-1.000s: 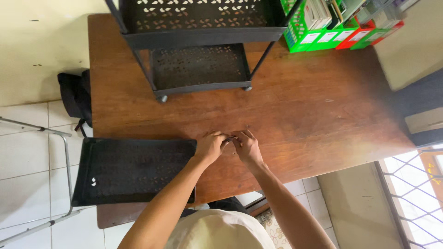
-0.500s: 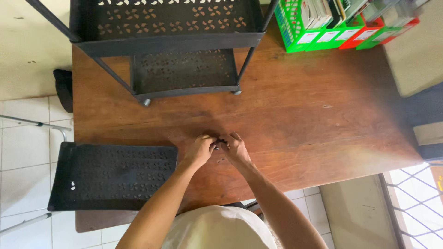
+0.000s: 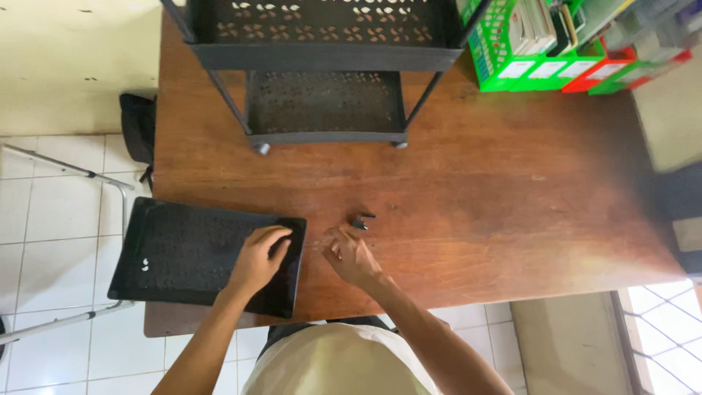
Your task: The person assembles a black metal shelving unit by inserting vertical poles into perforated trays and securing them. They then place a solid black tray on top of the assembled frame.
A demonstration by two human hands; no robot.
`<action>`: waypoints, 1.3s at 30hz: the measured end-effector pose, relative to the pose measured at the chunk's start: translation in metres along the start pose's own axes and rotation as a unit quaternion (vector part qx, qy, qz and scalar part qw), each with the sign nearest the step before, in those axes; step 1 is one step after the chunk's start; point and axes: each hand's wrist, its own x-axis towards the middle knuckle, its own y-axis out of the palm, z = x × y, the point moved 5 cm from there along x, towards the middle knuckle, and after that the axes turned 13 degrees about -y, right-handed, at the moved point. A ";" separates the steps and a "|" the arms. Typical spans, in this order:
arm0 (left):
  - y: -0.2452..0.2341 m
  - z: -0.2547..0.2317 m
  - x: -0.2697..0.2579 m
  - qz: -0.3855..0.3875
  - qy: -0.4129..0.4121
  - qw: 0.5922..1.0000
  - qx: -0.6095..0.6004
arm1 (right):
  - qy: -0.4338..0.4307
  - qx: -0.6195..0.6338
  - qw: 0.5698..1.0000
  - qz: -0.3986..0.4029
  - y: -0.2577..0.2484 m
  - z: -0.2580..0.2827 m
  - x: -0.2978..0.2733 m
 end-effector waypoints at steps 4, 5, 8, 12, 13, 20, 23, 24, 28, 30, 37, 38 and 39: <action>-0.084 0.056 -0.017 -0.096 -0.059 0.992 0.048 | -0.164 -0.153 0.974 0.017 0.053 -0.008 -0.011; -0.104 0.071 -0.027 -0.125 -0.069 0.987 0.073 | -0.279 -0.340 0.898 0.022 0.068 0.000 -0.023; -0.154 0.115 -0.043 -0.207 -0.094 0.962 0.150 | -0.254 -0.337 0.897 0.136 0.101 -0.018 -0.023; -0.176 0.169 -0.054 -0.209 -0.203 0.933 0.210 | 0.018 -0.144 0.986 0.080 0.103 -0.035 -0.007; -0.176 0.179 -0.052 -0.203 -0.227 0.929 0.212 | -0.176 -0.288 0.934 0.118 0.106 -0.012 -0.004; -0.159 0.211 -0.042 -0.041 -0.388 0.905 0.167 | 0.054 -0.146 0.988 -0.001 0.084 -0.014 0.010; -0.156 0.210 -0.040 -0.061 -0.346 0.927 0.129 | 0.081 -0.161 0.981 -0.067 0.073 -0.015 0.009; -0.155 0.210 -0.038 -0.074 -0.322 0.937 0.116 | 0.060 -0.186 0.977 -0.082 0.068 -0.013 0.009; -0.151 0.218 -0.043 -0.048 -0.314 0.945 0.076 | 0.143 -0.117 0.979 -0.084 0.059 -0.020 0.005; -0.152 0.216 -0.040 -0.058 -0.280 0.956 0.071 | 0.112 -0.093 0.985 -0.091 0.057 -0.017 0.010; -0.147 0.214 -0.043 -0.042 -0.261 0.963 0.058 | 0.112 -0.195 0.967 -0.117 0.057 -0.019 0.023; -0.147 0.212 -0.045 -0.042 -0.254 0.965 0.055 | 0.098 -0.198 0.968 -0.123 0.057 -0.014 0.023; -0.147 0.211 -0.052 -0.042 -0.248 0.966 0.051 | 0.085 -0.199 0.968 -0.129 0.060 -0.009 0.021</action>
